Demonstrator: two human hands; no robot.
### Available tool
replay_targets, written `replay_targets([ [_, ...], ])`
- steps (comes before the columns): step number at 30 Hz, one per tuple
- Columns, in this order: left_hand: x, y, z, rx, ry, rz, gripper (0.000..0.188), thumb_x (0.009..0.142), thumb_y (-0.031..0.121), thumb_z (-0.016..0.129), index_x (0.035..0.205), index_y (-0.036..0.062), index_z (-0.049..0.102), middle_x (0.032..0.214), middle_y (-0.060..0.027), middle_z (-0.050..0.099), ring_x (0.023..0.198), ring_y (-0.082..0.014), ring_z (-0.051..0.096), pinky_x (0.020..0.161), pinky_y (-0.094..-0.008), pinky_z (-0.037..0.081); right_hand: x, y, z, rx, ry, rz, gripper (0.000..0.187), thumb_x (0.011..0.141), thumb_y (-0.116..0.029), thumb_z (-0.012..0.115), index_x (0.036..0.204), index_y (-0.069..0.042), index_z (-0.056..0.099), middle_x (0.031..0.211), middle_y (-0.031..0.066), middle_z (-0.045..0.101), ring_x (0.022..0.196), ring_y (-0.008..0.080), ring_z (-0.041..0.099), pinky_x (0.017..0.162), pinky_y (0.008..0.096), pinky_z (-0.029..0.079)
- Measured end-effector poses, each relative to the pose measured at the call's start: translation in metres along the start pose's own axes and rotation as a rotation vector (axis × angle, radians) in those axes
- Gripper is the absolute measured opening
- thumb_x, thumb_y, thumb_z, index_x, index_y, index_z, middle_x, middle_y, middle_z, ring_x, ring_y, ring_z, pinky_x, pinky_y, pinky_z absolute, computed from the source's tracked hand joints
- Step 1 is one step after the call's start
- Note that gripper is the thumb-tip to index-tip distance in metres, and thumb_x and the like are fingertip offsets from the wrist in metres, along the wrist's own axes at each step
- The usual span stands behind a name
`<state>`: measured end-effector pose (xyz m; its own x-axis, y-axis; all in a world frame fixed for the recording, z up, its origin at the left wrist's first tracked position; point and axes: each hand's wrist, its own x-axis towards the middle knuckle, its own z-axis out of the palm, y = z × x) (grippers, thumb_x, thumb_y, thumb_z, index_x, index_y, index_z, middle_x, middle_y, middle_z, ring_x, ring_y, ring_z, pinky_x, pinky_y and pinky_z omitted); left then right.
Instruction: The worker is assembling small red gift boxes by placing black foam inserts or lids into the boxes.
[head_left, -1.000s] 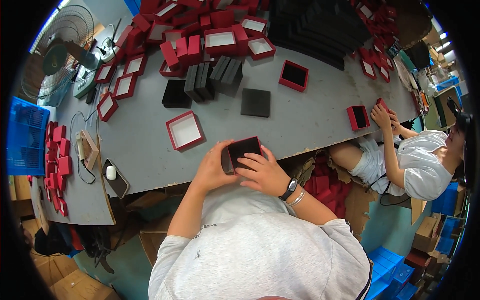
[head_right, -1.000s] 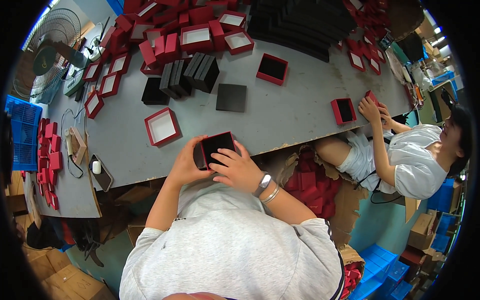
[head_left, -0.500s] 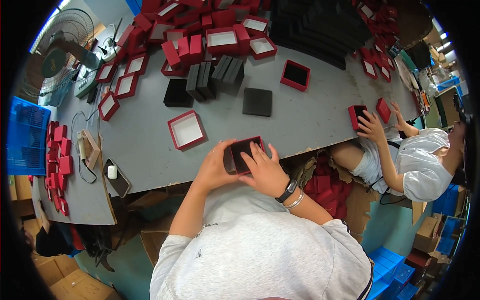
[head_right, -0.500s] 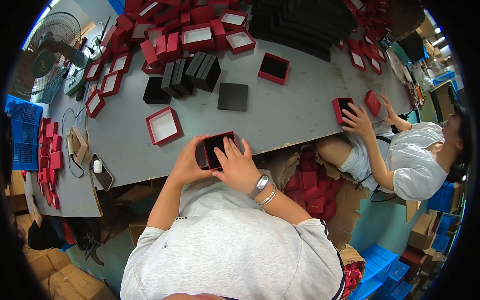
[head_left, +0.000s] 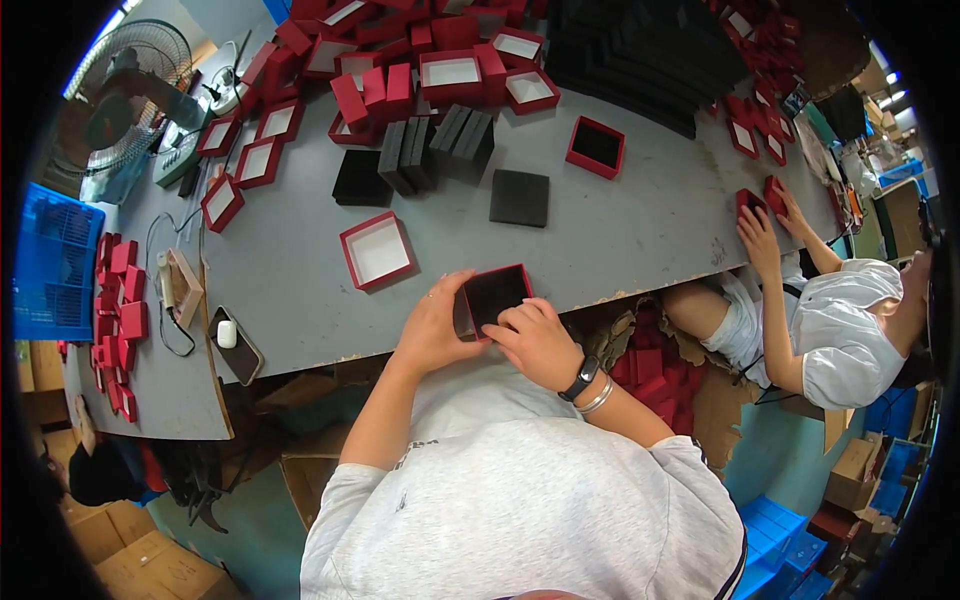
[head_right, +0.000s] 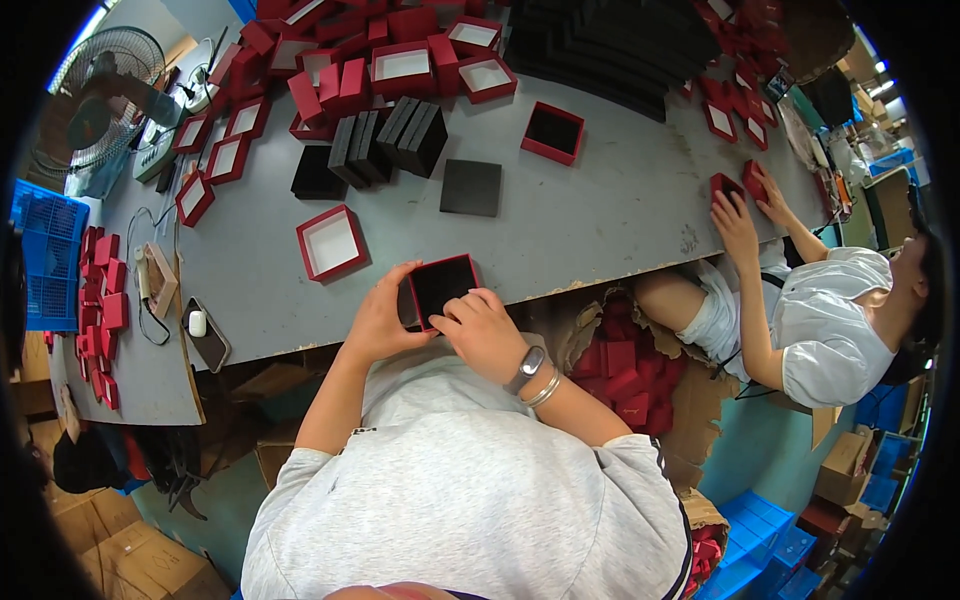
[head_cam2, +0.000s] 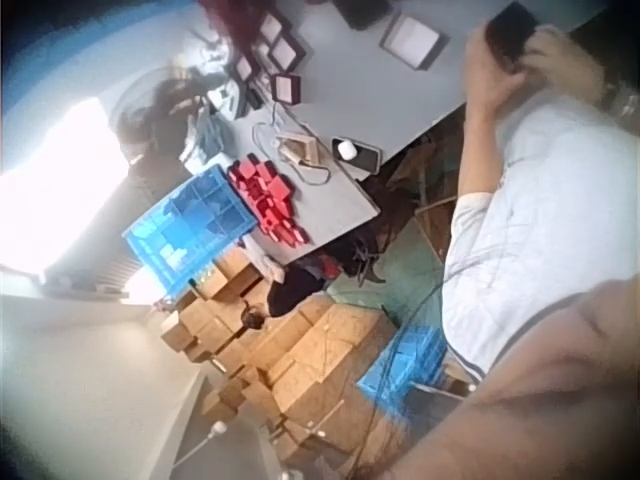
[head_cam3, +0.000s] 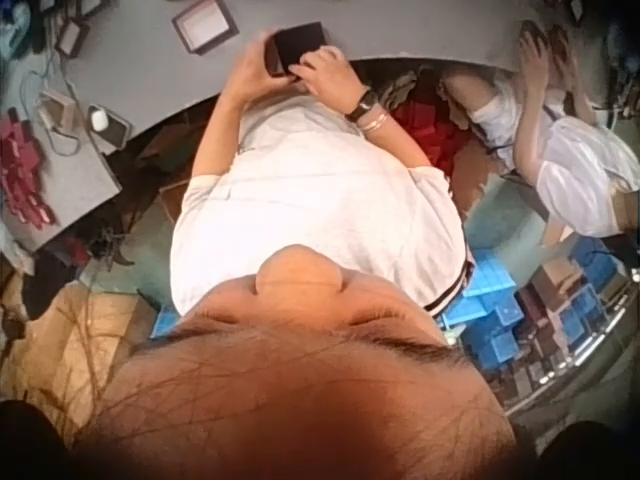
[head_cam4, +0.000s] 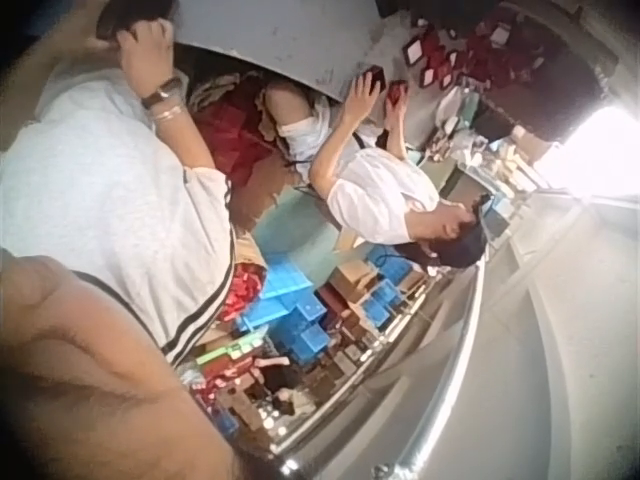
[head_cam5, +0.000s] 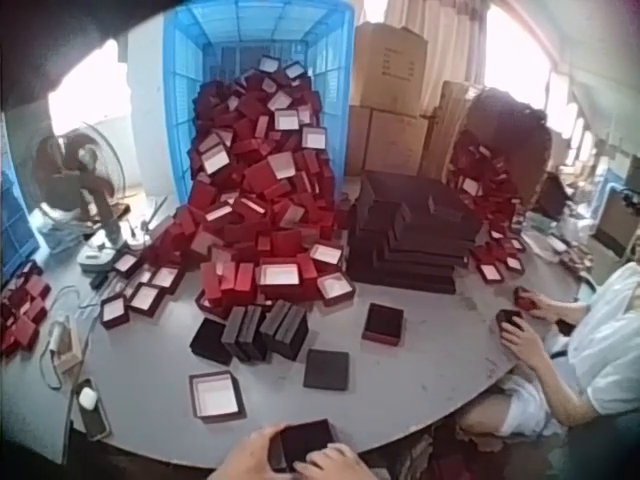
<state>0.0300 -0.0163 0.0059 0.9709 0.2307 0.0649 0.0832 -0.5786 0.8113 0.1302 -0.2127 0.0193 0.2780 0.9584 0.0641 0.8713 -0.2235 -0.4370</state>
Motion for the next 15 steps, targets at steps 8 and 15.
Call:
replay_targets([
  [8,-0.001,0.001,0.001,-0.013,-0.012,0.002,0.093,0.061,0.027,0.087,0.141,0.0095,0.044,0.138,-0.016,0.056,0.131,-0.0397,0.05,0.114,-0.0467,0.039,0.006,-0.006,0.004,-0.261,0.1,0.104,0.058,0.08,-0.018,0.074,0.136,-0.017,0.057,0.148,0.016,0.048,0.143,0.0275,0.04,0.119,0.0569,0.022],
  [15,-0.005,-0.001,0.003,0.043,-0.007,-0.023,0.095,0.062,0.03,0.089,0.142,0.0081,0.043,0.14,-0.0167,0.055,0.132,-0.0404,0.049,0.112,-0.0462,0.04,0.009,-0.007,0.018,-0.305,0.118,-0.059,0.052,0.084,-0.017,0.067,0.135,-0.008,0.058,0.145,0.0099,0.055,0.139,0.0225,0.047,0.119,0.0522,0.024],
])
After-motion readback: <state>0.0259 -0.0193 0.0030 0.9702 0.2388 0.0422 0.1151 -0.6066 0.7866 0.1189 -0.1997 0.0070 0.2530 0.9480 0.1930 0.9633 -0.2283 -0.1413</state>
